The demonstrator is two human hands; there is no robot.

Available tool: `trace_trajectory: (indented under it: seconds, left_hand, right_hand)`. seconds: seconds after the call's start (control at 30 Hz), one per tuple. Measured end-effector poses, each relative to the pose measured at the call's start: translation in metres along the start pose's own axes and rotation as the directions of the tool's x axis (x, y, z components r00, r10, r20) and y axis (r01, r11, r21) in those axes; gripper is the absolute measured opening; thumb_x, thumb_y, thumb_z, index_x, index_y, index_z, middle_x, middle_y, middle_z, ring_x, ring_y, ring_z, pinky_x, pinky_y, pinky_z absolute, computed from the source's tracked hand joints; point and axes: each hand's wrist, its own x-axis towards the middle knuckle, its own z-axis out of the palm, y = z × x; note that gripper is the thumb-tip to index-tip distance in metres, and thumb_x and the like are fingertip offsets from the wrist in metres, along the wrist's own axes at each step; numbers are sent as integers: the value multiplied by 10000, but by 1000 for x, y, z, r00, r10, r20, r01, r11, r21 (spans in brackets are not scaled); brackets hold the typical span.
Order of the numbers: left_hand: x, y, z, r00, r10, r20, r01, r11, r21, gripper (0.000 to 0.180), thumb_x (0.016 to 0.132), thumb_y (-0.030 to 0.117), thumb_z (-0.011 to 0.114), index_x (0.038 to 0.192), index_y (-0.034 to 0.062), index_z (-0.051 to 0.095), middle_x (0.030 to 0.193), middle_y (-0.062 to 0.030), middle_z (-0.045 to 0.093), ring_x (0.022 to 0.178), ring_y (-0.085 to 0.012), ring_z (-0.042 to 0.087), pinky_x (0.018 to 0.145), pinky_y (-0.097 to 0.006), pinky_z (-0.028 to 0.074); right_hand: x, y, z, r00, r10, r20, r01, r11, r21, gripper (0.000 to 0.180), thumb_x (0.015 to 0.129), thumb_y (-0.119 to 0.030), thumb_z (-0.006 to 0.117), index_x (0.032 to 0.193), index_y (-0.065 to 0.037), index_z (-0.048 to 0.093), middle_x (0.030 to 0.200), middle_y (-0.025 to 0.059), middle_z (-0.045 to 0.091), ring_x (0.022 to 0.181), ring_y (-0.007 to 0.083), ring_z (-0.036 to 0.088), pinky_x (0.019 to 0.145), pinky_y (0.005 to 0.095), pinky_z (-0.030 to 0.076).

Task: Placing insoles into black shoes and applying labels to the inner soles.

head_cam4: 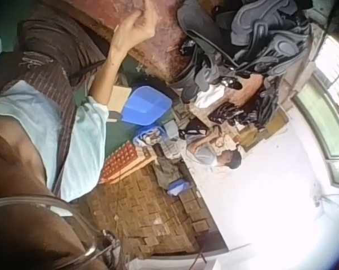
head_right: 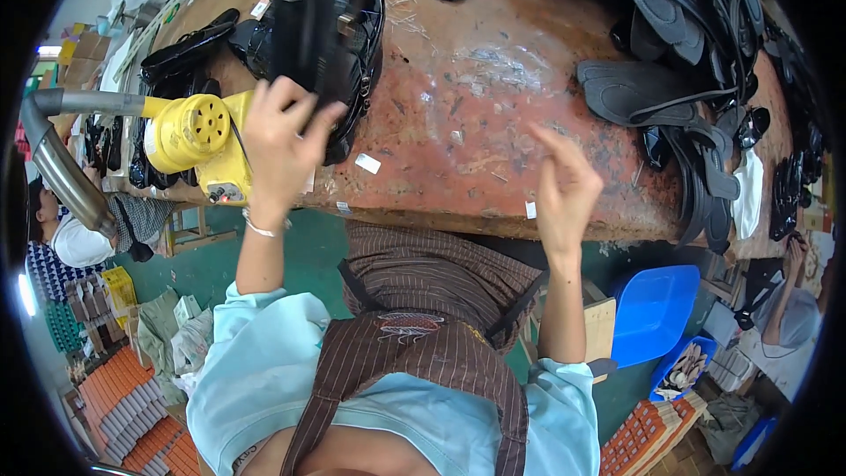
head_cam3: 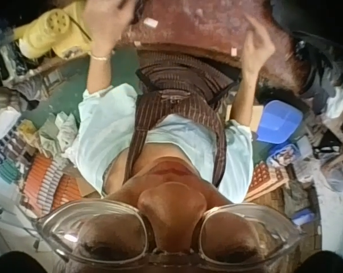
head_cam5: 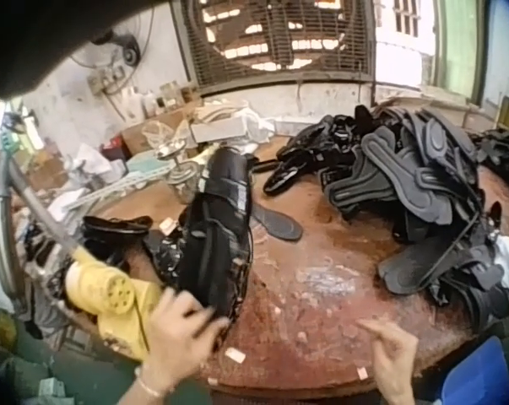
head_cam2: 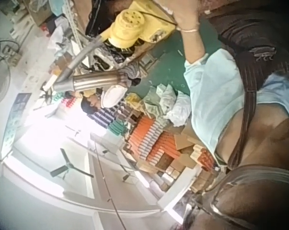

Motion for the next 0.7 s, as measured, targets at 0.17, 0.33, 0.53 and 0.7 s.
trace_trajectory:
  seconds: [0.17, 0.33, 0.53, 0.7]
  left_hand:
    - [-25, -48, 12, 945, -112, 308, 90, 992, 83, 269, 807, 285, 757, 793, 17, 736, 733, -82, 551, 772, -306, 539, 681, -416, 471]
    - [-43, -41, 30, 974, -153, 164, 136, 984, 111, 323, 797, 327, 771, 979, 66, 718, 925, -80, 618, 967, -326, 533, 929, -488, 413]
    - [-78, -40, 82, 907, -342, -245, 304, 935, -181, 1065, 680, 196, 895, 1494, 47, 224, 1522, -279, 259, 1394, -463, 294, 1144, -548, 259]
    - [-83, -16, 88, 872, -412, -265, 368, 908, -201, 1110, 720, 178, 869, 1531, 27, 127, 1567, -298, 166, 1448, -473, 189, 1173, -578, 146]
  right_hand:
    - [-9, 6, 21, 981, 0, 194, 13, 998, -66, 305, 870, 87, 531, 1071, -18, 735, 1077, 139, 733, 1034, 236, 695, 891, 332, 518]
    - [26, 26, 28, 990, 15, 138, 6, 989, -149, 291, 826, 70, 538, 1032, -1, 730, 1027, 193, 717, 979, 319, 699, 849, 348, 533]
    - [128, 37, 102, 956, -196, 217, 240, 950, -198, 251, 862, 9, 544, 1043, -10, 718, 1002, 186, 694, 935, 354, 669, 833, 387, 517]
    - [212, 73, 195, 952, -223, 210, 294, 858, -421, 333, 906, -65, 506, 1212, 1, 620, 1290, 233, 565, 1128, 410, 587, 949, 469, 495]
